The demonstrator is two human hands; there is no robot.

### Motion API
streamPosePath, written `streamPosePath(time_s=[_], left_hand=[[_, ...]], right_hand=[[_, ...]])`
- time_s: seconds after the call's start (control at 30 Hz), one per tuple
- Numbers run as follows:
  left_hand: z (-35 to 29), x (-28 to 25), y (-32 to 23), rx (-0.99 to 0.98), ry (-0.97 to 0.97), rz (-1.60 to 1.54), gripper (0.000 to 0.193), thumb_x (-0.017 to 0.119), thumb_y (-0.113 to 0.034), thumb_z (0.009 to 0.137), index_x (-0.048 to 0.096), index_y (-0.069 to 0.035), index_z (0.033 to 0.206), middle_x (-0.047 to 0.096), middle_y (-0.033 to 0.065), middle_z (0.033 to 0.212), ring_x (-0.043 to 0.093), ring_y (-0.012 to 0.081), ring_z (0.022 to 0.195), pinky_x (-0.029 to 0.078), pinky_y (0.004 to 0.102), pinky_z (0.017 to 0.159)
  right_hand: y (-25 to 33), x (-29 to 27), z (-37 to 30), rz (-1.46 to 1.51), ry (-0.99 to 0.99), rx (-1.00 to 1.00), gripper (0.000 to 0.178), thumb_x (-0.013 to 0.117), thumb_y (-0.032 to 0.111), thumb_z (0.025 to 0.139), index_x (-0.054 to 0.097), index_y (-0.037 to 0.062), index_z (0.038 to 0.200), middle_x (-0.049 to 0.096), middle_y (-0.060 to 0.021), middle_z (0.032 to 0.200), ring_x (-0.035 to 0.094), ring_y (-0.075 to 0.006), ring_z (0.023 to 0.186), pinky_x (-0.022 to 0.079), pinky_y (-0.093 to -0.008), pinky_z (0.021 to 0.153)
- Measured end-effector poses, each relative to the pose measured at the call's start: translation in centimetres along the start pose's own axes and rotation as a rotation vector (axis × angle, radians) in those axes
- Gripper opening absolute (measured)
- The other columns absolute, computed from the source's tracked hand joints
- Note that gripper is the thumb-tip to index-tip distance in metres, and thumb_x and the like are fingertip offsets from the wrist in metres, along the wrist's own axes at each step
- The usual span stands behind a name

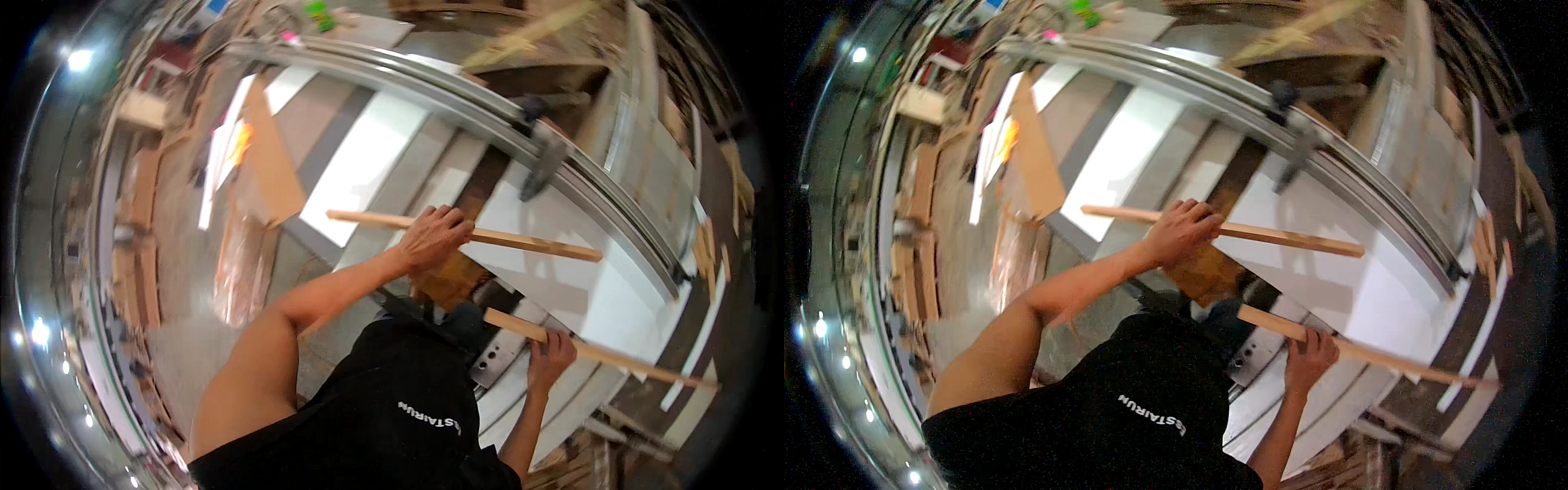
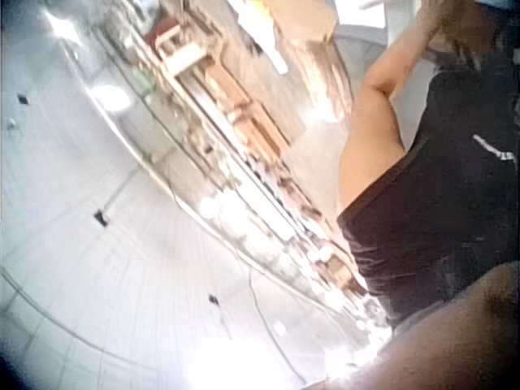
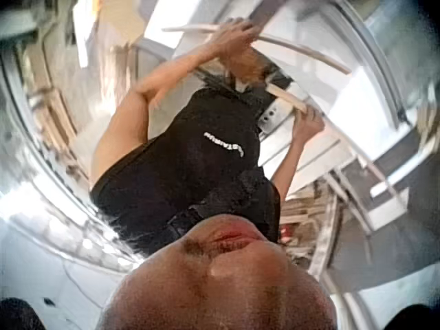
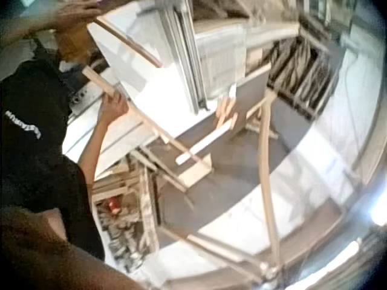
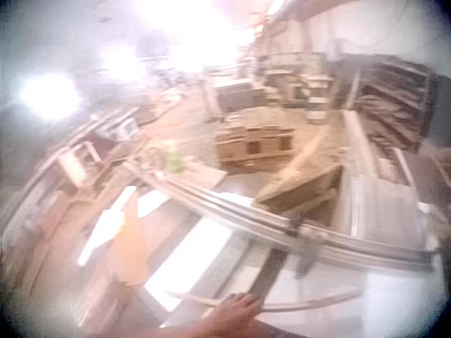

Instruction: The person uses a table saw to cut long wooden dowels into shorter segments. They feed the dowels through the machine one by one, collect the cut pieces, and stack them on the table. The person also retrieves a new bundle of dowels from the floor to continue the process.

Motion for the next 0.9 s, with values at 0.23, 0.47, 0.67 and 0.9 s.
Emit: streamPosePath(time_s=[0.23, 0.47, 0.67, 0.9], left_hand=[[-8.3, -6.5, 12.6, -0.222, -0.036, 0.209, 0.025, 0.068, -0.022, 0.090, 0.065, -0.012, 0.113, 0.064, 0.0069, 0.104, 0.060, 0.0246, 0.098, 0.045, 0.0388, 0.085], [-20.5, -9.9, 20.8, -0.646, -0.150, 0.254, 0.017, 0.064, -0.021, 0.092, 0.066, -0.008, 0.104, 0.064, 0.0108, 0.100, 0.061, 0.0310, 0.096, 0.047, 0.0453, 0.082], [-23.3, -5.0, 26.0, -0.882, -0.179, 0.090, 0.022, 0.061, -0.019, 0.093, 0.067, -0.006, 0.110, 0.064, 0.0178, 0.105, 0.061, 0.0389, 0.098, 0.048, 0.0508, 0.083], [-13.9, -0.3, 10.0, -0.602, -0.337, -0.324, 0.031, 0.068, -0.025, 0.089, 0.069, -0.005, 0.112, 0.068, 0.0185, 0.104, 0.063, 0.0381, 0.096, 0.050, 0.0476, 0.086]], right_hand=[[0.1, 0.6, 1.0, -0.017, 0.128, 0.036, 0.045, 0.085, 0.013, 0.068, 0.066, 0.0084, 0.108, 0.061, -0.0099, 0.114, 0.056, -0.0326, 0.113, 0.037, -0.0493, 0.102], [-0.1, 0.5, 0.8, -0.038, 0.022, -0.064, 0.041, 0.082, 0.022, 0.074, 0.066, 0.0065, 0.108, 0.062, -0.0125, 0.112, 0.056, -0.0342, 0.111, 0.039, -0.0504, 0.099], [1.0, 0.6, 3.5, -0.022, 0.042, -0.133, 0.037, 0.080, 0.019, 0.073, 0.070, 0.0064, 0.106, 0.064, -0.0144, 0.107, 0.058, -0.0361, 0.104, 0.043, -0.0476, 0.093], [1.2, 1.2, 4.0, -0.019, 0.047, -0.039, 0.041, 0.083, 0.017, 0.072, 0.069, 0.0084, 0.110, 0.064, -0.0124, 0.113, 0.056, -0.0331, 0.112, 0.039, -0.0466, 0.099]])
Point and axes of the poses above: each hand's wrist, its own z-axis towards the middle knuckle, its own x-axis out of the palm, y = z × x, the point moved 9 cm from there along z, towards the middle knuckle
